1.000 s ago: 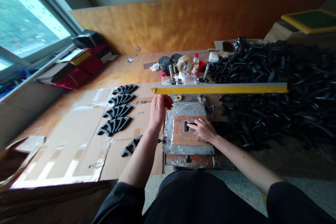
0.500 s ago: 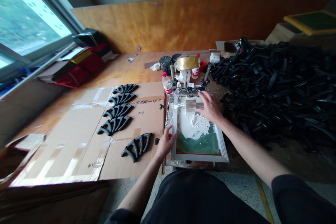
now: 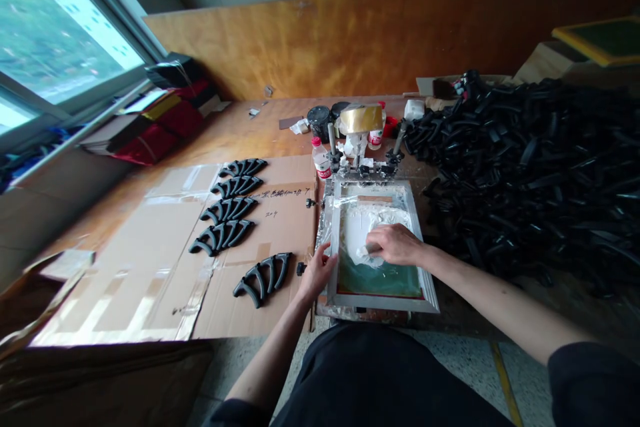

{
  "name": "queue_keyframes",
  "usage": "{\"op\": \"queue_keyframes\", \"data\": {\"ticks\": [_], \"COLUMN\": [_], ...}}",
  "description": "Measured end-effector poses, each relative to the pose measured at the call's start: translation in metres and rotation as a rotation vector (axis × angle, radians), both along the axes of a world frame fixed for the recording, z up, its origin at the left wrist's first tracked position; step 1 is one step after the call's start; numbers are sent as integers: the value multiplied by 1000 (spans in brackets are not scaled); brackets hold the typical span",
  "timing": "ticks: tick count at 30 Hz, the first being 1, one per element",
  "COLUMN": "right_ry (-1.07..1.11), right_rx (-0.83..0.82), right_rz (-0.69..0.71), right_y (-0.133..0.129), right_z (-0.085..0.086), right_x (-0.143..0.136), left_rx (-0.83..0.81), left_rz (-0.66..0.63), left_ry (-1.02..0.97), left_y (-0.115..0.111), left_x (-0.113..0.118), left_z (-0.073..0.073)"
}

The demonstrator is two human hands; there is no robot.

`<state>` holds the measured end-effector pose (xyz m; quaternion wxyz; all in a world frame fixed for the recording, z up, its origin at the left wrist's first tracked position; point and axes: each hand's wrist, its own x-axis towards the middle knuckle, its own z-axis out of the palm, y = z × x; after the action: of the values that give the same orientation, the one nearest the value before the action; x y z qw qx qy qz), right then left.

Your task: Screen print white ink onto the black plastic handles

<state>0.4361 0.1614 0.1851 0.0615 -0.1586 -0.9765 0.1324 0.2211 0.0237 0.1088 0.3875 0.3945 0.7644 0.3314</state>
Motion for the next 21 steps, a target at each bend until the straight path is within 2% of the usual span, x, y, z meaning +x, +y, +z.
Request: {"op": "queue_keyframes", "data": {"ticks": [2,4,6,8,11,14,17,19,21], "right_ry": [53,82,87,104,189,239,319,428,466], "right_rx": [53,95,69,11,-46,-48,-69,-95,-123], "right_rz": [-66,-33,23,-10,-215,-415,-605,-791,-918], "right_y": [-3,-11,-17,-14,14,62,109,129,131], "right_z": [-6,-14,-18,-15,3,27,43,42,27], "right_x": [-1,3,7,4,-16,-32,-10,22,51], "left_rx": [21,39,42,37,50,89,175,274,422], "left_rz": [21,33,40,43,20,15,46,69,102], "left_ry": [-33,-61,-85,-110,-154,-234,-410,-516,-556], "left_y": [0,0,0,0,-1,-1,6,18,37], "left_x": [1,1,2,3,1,-2,-4,-4,-3], "left_z": [3,5,8,13,27,54,91,118,143]}}
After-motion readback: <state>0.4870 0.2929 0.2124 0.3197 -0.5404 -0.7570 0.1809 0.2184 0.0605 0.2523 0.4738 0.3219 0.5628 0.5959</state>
